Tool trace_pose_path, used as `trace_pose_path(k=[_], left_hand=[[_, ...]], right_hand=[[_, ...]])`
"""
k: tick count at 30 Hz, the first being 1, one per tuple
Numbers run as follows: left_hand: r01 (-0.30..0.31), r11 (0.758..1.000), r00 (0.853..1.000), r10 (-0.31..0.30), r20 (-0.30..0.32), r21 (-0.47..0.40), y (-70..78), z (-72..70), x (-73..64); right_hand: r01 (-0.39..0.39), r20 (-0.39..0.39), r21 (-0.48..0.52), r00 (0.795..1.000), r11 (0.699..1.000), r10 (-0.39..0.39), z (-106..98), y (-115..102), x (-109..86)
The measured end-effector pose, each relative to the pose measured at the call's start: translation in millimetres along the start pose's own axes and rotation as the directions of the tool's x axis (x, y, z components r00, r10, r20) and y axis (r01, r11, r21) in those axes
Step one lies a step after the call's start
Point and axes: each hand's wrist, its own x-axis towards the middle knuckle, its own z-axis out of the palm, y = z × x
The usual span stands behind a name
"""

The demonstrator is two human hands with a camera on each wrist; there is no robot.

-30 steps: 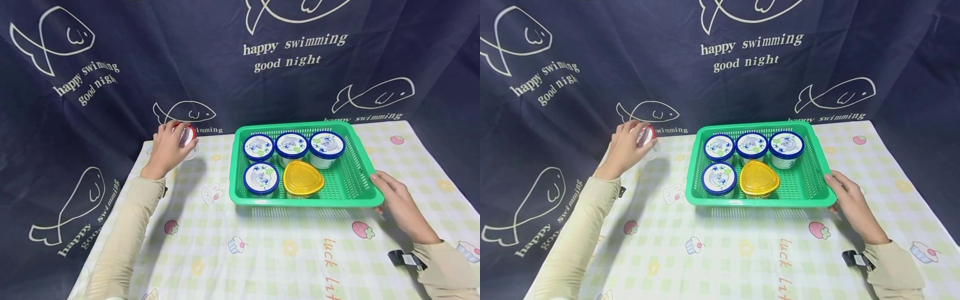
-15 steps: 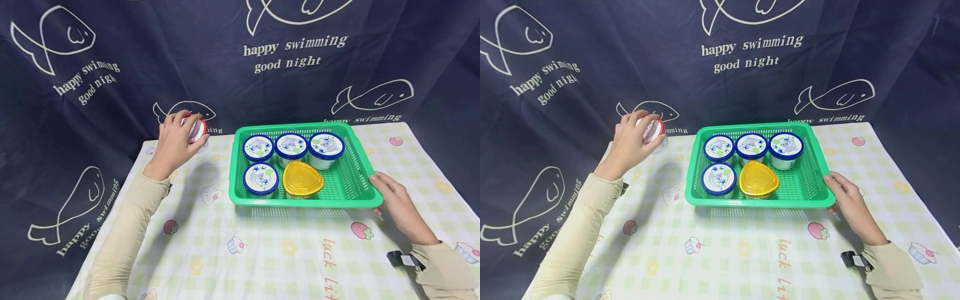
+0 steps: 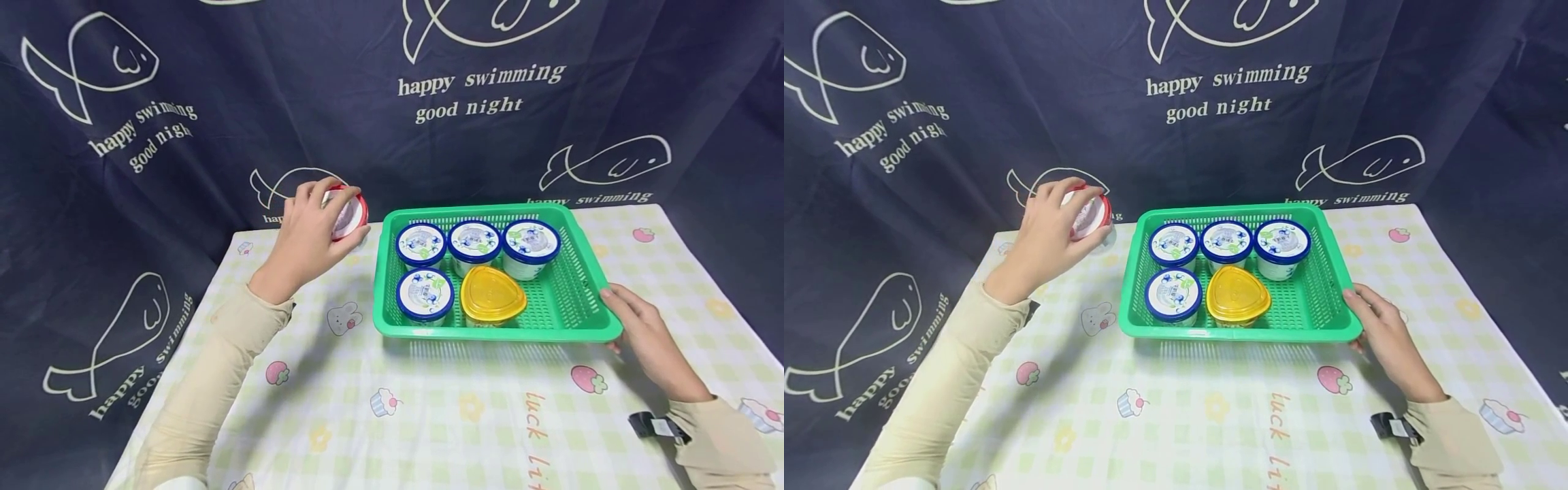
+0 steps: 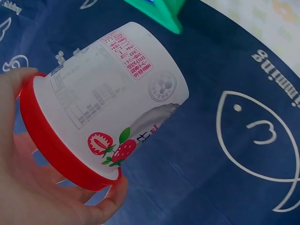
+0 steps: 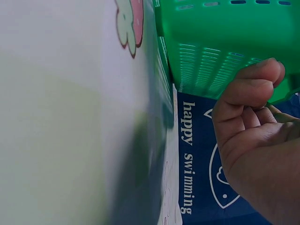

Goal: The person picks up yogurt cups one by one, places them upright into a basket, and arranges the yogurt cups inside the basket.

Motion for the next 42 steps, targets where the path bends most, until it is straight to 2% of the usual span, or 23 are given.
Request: trace_pose_path(k=[8,16,21,26,31,42], left_hand=[[-0.082,0.997,0.997,0.082,0.013,-0.004,23.0,5.9,5.0],[-0.106,0.994,0.994,0.106,0.001,-0.007,37.6,6.0,16.2],[-0.141,0.990,0.990,0.141,-0.010,-0.024,52.4,7.4,26.0],[-0.205,0.978,0.978,0.203,-0.046,-0.040,71.1,11.0,37.9],[-0.262,0.964,0.964,0.258,-0.065,-0.051,92.0,13.6,50.0],[-0.317,0.943,0.949,0.315,-0.034,-0.105,130.4,20.7,66.9]], right_hand=[[0.013,0.016,0.006,1.000,1.000,-0.013,-1.3,-1.1,-0.8],[0.018,0.009,-0.034,1.000,0.999,-0.017,0.4,-3.6,-1.1],[-0.001,-0.005,-0.019,1.000,1.000,0.001,0.8,-2.6,-0.8],[0.010,0.007,0.014,1.000,1.000,-0.010,0.7,-0.7,-0.3],[0.001,-0.010,-0.012,1.000,1.000,-0.002,1.2,-1.8,-2.8],[0.000,-0.015,-0.008,1.000,1.000,0.000,0.0,-3.8,-1.8]])
